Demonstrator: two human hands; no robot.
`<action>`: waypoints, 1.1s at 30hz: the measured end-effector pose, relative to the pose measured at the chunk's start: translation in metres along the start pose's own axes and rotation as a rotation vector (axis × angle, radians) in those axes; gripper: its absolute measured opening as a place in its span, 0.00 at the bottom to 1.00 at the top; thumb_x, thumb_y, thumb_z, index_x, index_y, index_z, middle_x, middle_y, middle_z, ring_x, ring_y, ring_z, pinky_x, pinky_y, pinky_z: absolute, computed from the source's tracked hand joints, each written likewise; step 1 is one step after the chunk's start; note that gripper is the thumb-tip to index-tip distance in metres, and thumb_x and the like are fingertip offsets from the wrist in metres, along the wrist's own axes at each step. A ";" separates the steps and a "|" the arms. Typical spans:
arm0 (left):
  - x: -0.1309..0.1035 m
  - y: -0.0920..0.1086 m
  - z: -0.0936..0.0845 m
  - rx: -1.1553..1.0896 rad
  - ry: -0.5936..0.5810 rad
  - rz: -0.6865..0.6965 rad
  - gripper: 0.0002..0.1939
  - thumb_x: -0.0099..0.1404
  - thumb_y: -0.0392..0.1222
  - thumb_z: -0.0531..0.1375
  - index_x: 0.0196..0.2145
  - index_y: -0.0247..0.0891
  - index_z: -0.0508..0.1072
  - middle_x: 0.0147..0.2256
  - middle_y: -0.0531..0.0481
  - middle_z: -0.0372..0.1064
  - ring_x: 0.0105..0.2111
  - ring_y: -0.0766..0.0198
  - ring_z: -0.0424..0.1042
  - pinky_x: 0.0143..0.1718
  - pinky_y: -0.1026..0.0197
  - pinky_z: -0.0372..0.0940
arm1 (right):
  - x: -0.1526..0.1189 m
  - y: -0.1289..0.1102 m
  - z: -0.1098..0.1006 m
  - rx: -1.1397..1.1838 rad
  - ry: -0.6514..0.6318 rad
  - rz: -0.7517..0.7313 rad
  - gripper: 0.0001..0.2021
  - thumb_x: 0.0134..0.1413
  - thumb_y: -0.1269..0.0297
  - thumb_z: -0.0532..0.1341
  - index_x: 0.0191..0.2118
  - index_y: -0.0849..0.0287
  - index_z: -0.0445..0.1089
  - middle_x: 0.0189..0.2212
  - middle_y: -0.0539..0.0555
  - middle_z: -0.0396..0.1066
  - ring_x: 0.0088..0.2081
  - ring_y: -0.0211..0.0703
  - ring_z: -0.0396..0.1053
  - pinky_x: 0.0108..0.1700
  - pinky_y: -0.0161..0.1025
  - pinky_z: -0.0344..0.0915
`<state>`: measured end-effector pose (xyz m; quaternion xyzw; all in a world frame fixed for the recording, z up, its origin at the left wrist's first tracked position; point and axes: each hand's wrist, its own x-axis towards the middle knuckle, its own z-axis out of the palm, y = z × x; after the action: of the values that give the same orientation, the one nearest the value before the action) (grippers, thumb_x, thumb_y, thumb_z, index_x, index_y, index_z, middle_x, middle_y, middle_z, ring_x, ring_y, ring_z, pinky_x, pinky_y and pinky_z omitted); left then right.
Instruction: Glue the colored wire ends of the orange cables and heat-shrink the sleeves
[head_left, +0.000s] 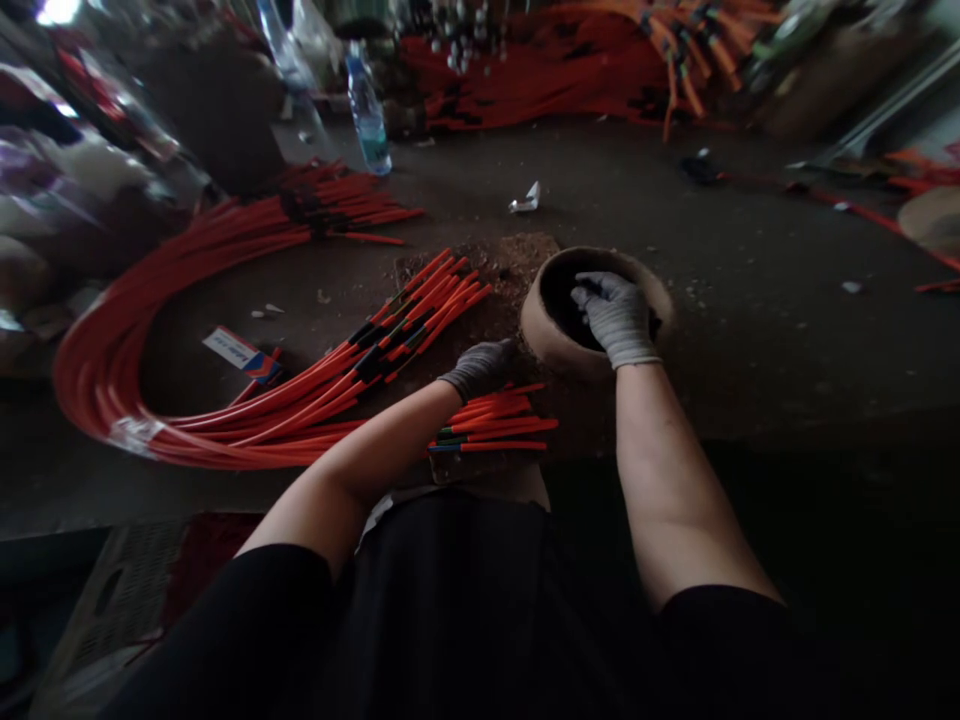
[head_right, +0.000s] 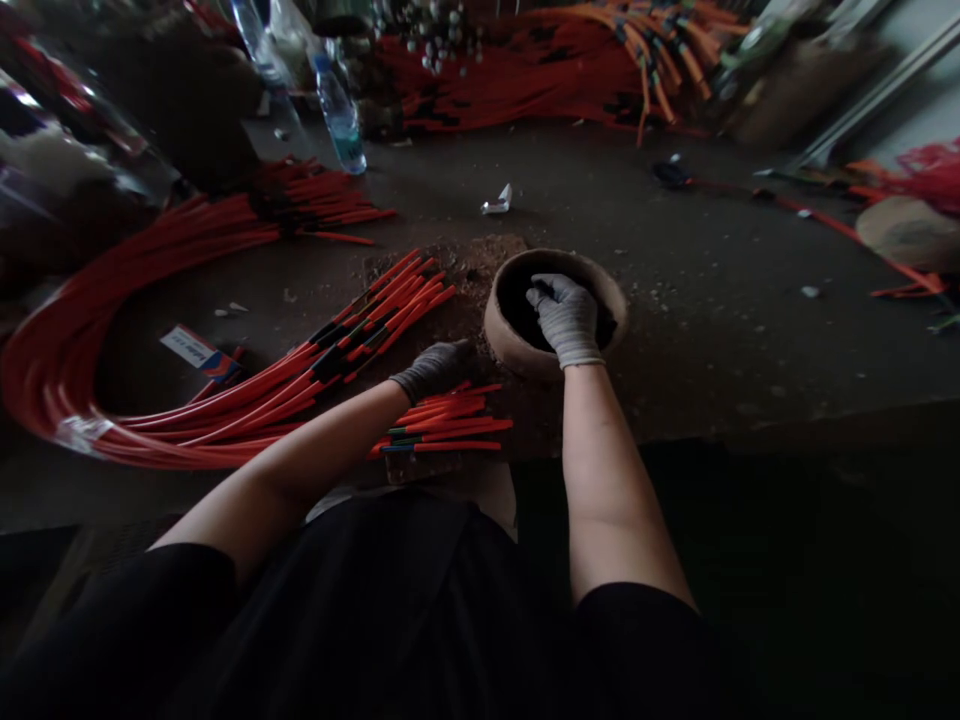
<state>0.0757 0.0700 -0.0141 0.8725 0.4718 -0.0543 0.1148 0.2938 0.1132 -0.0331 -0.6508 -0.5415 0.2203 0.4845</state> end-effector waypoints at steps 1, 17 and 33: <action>-0.010 -0.008 -0.006 0.006 0.012 -0.012 0.23 0.78 0.50 0.46 0.56 0.33 0.71 0.48 0.36 0.77 0.48 0.53 0.78 0.46 0.57 0.71 | 0.000 0.000 -0.001 -0.005 0.017 0.007 0.14 0.53 0.67 0.61 0.46 0.62 0.77 0.38 0.56 0.79 0.38 0.47 0.75 0.49 0.48 0.72; -0.125 -0.089 0.033 -0.048 -0.039 -0.105 0.18 0.74 0.49 0.55 0.52 0.33 0.73 0.45 0.38 0.78 0.44 0.52 0.79 0.45 0.55 0.72 | -0.020 -0.031 -0.009 0.327 0.123 0.247 0.12 0.46 0.71 0.63 0.39 0.58 0.66 0.29 0.47 0.73 0.22 0.32 0.70 0.15 0.23 0.52; -0.125 -0.071 0.039 -0.540 0.534 -0.093 0.19 0.65 0.37 0.56 0.51 0.37 0.79 0.47 0.44 0.80 0.46 0.57 0.80 0.49 0.59 0.74 | -0.093 -0.082 0.047 0.801 -0.205 0.249 0.33 0.28 0.41 0.77 0.30 0.55 0.58 0.21 0.41 0.72 0.14 0.26 0.58 0.14 0.24 0.50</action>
<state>-0.0512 -0.0035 -0.0375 0.7720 0.5214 0.2959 0.2112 0.1858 0.0413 -0.0045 -0.4465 -0.3757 0.5336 0.6123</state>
